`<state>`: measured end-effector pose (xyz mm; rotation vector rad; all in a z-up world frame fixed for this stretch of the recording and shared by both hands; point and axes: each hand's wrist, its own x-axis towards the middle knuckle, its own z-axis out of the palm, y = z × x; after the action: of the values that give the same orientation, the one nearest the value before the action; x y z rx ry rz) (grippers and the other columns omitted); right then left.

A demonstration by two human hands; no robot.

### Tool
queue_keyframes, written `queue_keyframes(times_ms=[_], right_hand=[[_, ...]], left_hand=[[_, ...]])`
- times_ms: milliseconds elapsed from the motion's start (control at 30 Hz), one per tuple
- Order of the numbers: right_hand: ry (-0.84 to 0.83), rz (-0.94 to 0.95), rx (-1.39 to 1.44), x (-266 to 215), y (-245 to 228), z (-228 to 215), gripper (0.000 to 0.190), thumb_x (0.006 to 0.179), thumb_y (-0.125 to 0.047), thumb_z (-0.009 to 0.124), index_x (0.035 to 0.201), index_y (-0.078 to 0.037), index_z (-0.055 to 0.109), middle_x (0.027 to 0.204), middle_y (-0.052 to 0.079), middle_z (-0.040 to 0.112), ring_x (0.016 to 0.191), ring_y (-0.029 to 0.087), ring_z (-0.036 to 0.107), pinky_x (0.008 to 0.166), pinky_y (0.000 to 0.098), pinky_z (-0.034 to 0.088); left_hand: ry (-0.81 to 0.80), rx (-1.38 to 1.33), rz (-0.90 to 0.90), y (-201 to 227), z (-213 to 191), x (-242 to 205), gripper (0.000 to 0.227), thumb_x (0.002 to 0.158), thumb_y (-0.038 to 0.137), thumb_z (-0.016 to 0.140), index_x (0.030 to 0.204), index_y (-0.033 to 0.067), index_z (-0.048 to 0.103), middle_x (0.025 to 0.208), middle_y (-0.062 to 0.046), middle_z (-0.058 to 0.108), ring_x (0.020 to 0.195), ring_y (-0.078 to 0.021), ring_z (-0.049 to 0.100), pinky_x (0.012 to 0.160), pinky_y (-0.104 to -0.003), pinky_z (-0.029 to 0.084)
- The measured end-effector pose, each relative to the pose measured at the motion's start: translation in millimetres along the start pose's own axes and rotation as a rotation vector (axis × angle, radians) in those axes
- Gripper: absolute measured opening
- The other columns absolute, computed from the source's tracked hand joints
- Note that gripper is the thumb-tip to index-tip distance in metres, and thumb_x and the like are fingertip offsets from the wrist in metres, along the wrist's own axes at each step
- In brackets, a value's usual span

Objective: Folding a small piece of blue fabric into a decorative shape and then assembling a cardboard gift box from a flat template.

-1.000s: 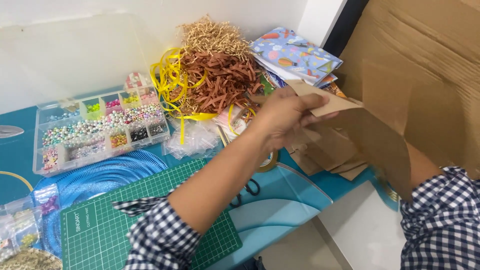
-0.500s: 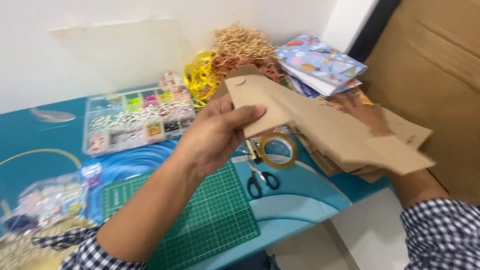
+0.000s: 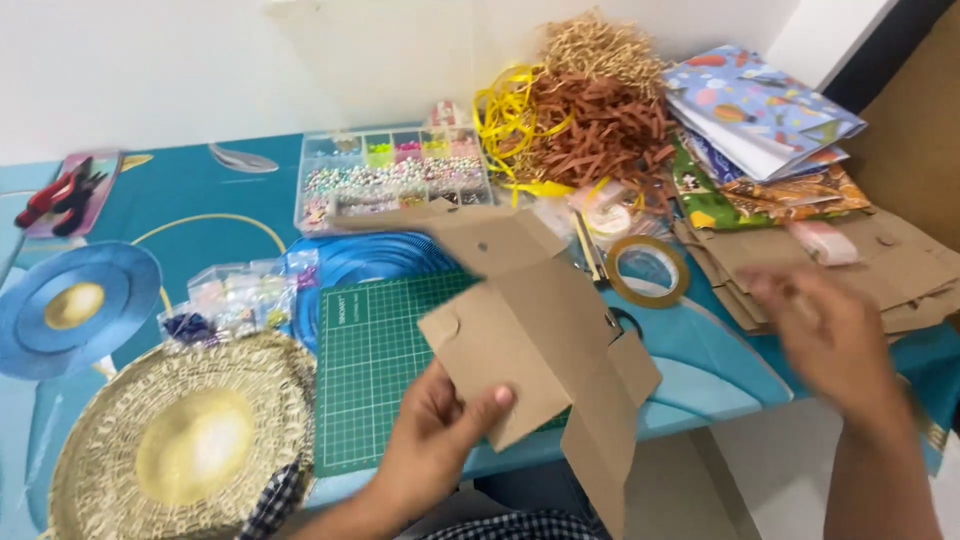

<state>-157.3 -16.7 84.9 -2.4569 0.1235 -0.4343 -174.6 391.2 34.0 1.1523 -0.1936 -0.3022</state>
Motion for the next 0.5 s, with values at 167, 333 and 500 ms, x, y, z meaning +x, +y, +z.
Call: queue_keyframes(times_ms=[167, 333, 500], right_hand=[[-0.467, -0.49, 0.207, -79.0, -16.1, 32.9, 0.088, 0.084, -0.072, 0.081, 0.153, -0.018, 0.076, 0.168, 0.009, 0.068, 0.16, 0.029, 0.061, 0.132, 0.0522, 0.044], [-0.341, -0.687, -0.018, -112.1, -33.9, 92.6, 0.072, 0.098, -0.023, 0.083, 0.167, -0.021, 0.061, 0.17, 0.009, 0.064, 0.153, 0.032, 0.064, 0.122, 0.0603, 0.041], [-0.283, -0.797, 0.22, -110.0, -39.2, 83.2, 0.035, 0.122, -0.031, 0.058, 0.148, -0.018, 0.076, 0.146, 0.009, 0.079, 0.131, 0.032, 0.076, 0.11, 0.0548, 0.049]], left_hand=[[0.176, -0.116, -0.095, -44.0, 7.0, -35.5, 0.079, 0.097, 0.025, 0.083, 0.169, 0.0076, 0.056, 0.164, -0.013, 0.077, 0.146, -0.0288, 0.075, 0.11, -0.049, 0.067], [0.293, -0.245, -0.083, -87.6, 2.5, -55.9, 0.097, 0.089, 0.007, 0.088, 0.177, 0.0032, 0.046, 0.175, -0.018, 0.068, 0.159, -0.0301, 0.066, 0.125, -0.05, 0.058], [0.071, -0.221, -0.024, -150.4, -79.3, -57.5, 0.117, 0.089, 0.019, 0.098, 0.182, 0.0133, 0.028, 0.166, -0.023, 0.073, 0.147, -0.0356, 0.075, 0.117, -0.054, 0.063]])
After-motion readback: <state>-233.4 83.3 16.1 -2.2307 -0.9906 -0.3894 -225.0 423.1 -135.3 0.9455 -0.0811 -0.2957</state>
